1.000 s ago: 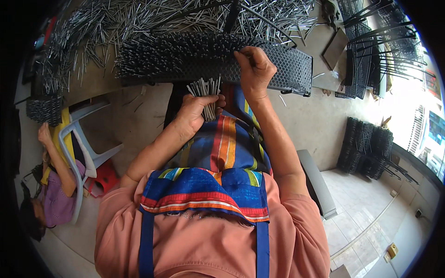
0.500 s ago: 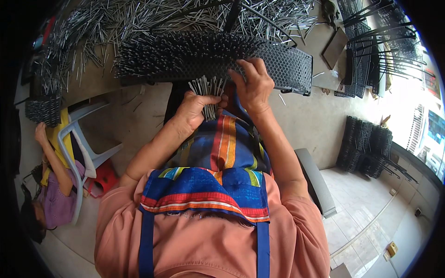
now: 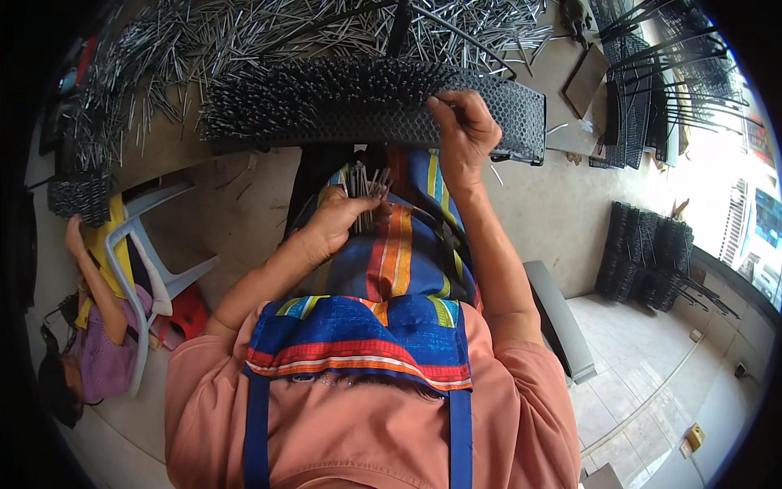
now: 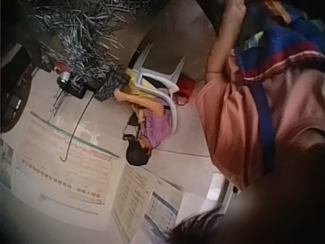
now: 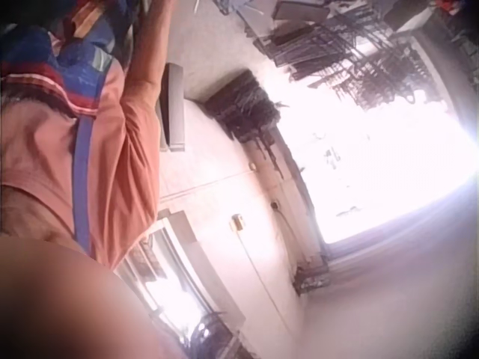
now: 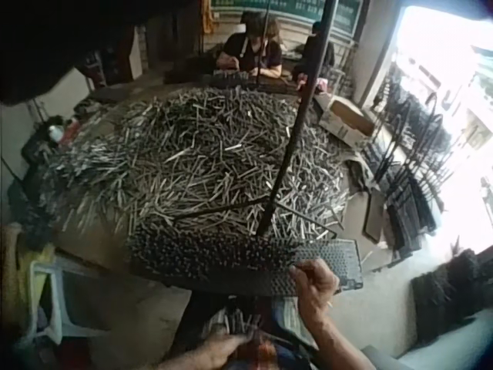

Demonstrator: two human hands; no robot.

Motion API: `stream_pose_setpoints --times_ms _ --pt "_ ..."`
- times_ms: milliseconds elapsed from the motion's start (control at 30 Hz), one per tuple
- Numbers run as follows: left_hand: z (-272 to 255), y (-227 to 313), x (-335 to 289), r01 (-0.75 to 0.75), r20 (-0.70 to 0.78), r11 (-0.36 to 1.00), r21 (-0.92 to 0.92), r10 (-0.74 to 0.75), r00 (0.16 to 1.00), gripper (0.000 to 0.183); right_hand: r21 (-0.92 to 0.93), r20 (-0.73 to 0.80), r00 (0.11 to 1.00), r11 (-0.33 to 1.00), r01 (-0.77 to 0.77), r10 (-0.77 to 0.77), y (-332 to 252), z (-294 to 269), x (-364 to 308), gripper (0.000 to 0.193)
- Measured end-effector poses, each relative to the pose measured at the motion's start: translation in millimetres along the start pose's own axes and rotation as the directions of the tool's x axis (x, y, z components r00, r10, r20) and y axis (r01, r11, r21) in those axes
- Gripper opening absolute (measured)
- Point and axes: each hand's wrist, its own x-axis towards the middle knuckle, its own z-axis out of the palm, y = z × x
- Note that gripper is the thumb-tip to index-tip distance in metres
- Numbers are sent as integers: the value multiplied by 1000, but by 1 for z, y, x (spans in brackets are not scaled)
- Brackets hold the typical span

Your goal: Assembling decorative wire branches by threading individual metal wires into a perforated mesh base.

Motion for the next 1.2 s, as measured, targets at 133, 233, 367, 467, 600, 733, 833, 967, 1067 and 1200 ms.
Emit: stream_pose_setpoints --times_ms 133,233,367,467,600,733,833,967,1067,1200 --pt "1 -4 -5 -17 27 997 72 15 1000 16 -138 54 990 981 134 -127 4 0 6 8" --pt "3 0 -4 -75 -95 997 -36 71 993 15 -175 80 993 980 96 -83 1 0 9 8" --pt "5 7 1 -80 -70 987 -142 71 995 14 -204 105 986 968 145 -126 0 0 10 7" --pt "3 11 2 -49 -74 985 -164 37 997 13 -200 110 989 973 118 -98 -3 3 11 7" --pt "4 15 0 -43 -53 985 -164 35 998 14 -269 146 982 951 155 -118 7 6 7 8" --pt "10 20 4 -34 -136 970 -241 1 991 10 -473 221 962 845 251 -162 11 12 -1 12" --pt "9 21 5 -5 -117 964 -265 -27 993 11 -495 184 967 834 244 -174 11 11 -2 12" --pt "3 16 11 -8 -78 947 -320 -18 997 13 -557 213 945 764 326 -249 7 12 2 13" --pt "0 17 10 28 -36 934 -357 -43 998 15 -635 228 955 714 295 -192 6 12 5 14" --pt "0 18 6 14 -62 917 -399 -43 997 16 -564 223 967 793 229 -120 12 3 -5 23"
